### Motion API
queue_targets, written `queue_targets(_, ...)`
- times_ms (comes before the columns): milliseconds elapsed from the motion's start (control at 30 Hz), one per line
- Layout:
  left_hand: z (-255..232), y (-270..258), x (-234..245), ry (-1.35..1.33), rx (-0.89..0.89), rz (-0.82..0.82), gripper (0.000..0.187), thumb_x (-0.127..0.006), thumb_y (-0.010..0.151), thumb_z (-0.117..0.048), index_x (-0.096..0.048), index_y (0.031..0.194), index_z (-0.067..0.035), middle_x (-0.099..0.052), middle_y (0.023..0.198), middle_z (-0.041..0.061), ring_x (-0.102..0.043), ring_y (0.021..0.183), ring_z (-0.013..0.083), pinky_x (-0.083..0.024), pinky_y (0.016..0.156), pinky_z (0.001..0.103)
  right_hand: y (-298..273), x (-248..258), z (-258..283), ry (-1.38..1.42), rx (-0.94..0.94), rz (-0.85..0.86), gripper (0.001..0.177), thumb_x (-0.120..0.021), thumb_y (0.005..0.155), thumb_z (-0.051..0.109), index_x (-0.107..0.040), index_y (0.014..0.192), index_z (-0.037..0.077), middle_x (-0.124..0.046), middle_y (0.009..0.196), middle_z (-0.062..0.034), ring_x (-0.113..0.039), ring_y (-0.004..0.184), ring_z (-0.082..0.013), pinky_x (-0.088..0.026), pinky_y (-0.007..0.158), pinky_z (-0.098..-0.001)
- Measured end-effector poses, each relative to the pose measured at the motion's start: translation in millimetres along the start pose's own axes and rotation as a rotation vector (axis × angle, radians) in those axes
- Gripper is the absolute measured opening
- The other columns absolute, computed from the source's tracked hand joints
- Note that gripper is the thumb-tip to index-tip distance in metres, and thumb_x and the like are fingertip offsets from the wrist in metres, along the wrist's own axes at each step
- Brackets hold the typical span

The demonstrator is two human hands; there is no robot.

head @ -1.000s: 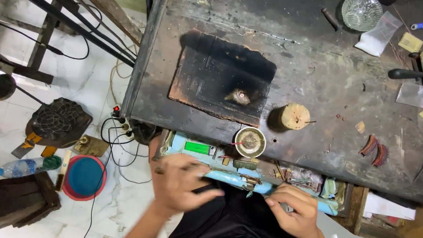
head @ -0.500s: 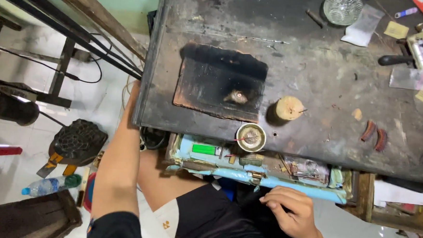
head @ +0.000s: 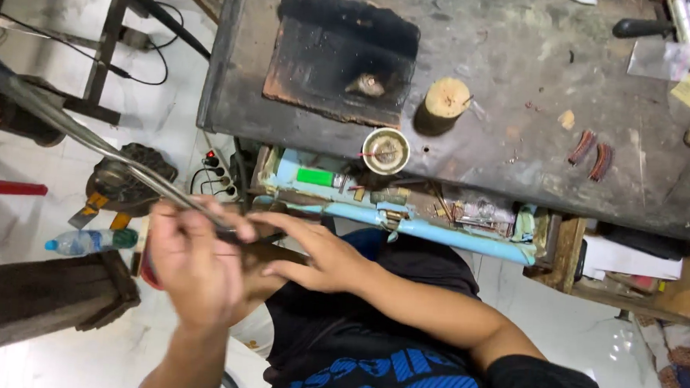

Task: Assembling and soldering small metal jewelry components on a workbench using tweezers and a hand torch.

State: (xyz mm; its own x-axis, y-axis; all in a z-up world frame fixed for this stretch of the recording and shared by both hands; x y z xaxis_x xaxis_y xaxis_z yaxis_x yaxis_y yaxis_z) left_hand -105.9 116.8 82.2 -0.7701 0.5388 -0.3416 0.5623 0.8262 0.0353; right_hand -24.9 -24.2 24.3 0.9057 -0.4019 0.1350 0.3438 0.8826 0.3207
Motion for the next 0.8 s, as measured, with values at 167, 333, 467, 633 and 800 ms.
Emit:
queue_targets(167, 31, -26, -35, -0.058, -0.009, 0.203, 0.018, -0.047, 0.108, -0.017, -0.047, 0.12, -0.004, -0.063, 0.095, 0.023, -0.077, 0.09, 0.0419, -0.063, 0.052, 0.036, -12, 15, -8, 0.125, 0.025, -0.395, 0.014, -0.08, 0.092, 0.014, -0.077, 0.104, 0.008, -0.077, 0.083, -0.0106, -0.076, 0.077, -0.0304, -0.059, 0.071, -0.0381)
queue_targets(333, 67, -45, -37, -0.048, 0.026, 0.281, 0.017, -0.047, 0.109, -0.017, -0.048, 0.116, -0.001, -0.067, 0.092, 0.024, -0.077, 0.091, 0.0381, -0.065, 0.064, 0.037, -37, 18, -19, 0.213, 0.002, -0.377, 0.01, -0.073, 0.098, 0.014, -0.075, 0.092, 0.006, -0.073, 0.072, -0.011, -0.063, 0.063, -0.0203, -0.055, 0.063, -0.0362)
queue_targets(467, 18, -33, -83, 0.484, -0.316, 0.498, 0.035, -0.051, 0.109, -0.026, -0.075, 0.101, -0.001, -0.075, 0.107, 0.024, -0.075, 0.103, 0.0349, -0.059, 0.09, 0.046, -33, 45, -7, 0.228, 0.011, -0.405, 0.025, -0.054, 0.107, 0.014, -0.069, 0.123, 0.003, -0.067, 0.064, -0.0112, -0.061, 0.058, -0.0209, -0.056, 0.065, -0.0407)
queue_targets(633, 76, 9, -87, 1.0, -0.515, 0.734, 0.007, -0.073, 0.091, -0.01, -0.075, 0.09, -0.004, -0.071, 0.082, 0.02, -0.072, 0.085, 0.0369, -0.06, 0.076, 0.043, -55, 64, -28, 0.156, -0.034, -0.434, 0.026, -0.044, 0.111, 0.012, -0.069, 0.114, 0.003, -0.063, 0.053, -0.0056, -0.056, 0.047, -0.0156, -0.053, 0.056, -0.0302)
queue_targets(800, 146, 49, -83, 1.192, -0.336, 0.938, 0.016, -0.067, 0.095, -0.009, -0.082, 0.101, -0.01, -0.079, 0.103, 0.012, -0.075, 0.099, 0.033, -0.06, 0.089, 0.04, -105, 62, -50, 0.163, -0.098, -0.5, 0.029, -0.037, 0.112, 0.011, -0.064, 0.107, 0.002, -0.06, 0.053, -0.0049, -0.048, 0.046, -0.0126, -0.048, 0.052, -0.0294)
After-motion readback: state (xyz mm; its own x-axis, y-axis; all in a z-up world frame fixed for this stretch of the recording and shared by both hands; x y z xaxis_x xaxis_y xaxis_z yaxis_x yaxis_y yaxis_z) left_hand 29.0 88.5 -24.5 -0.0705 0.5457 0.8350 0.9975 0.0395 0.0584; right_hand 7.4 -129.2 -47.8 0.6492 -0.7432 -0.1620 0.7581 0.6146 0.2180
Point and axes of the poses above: each hand's wrist, its own y-axis towards the middle knuckle, its own x-axis out of the back of the hand, z = x × y, the point moved 8 cm from there along y, towards the middle knuckle
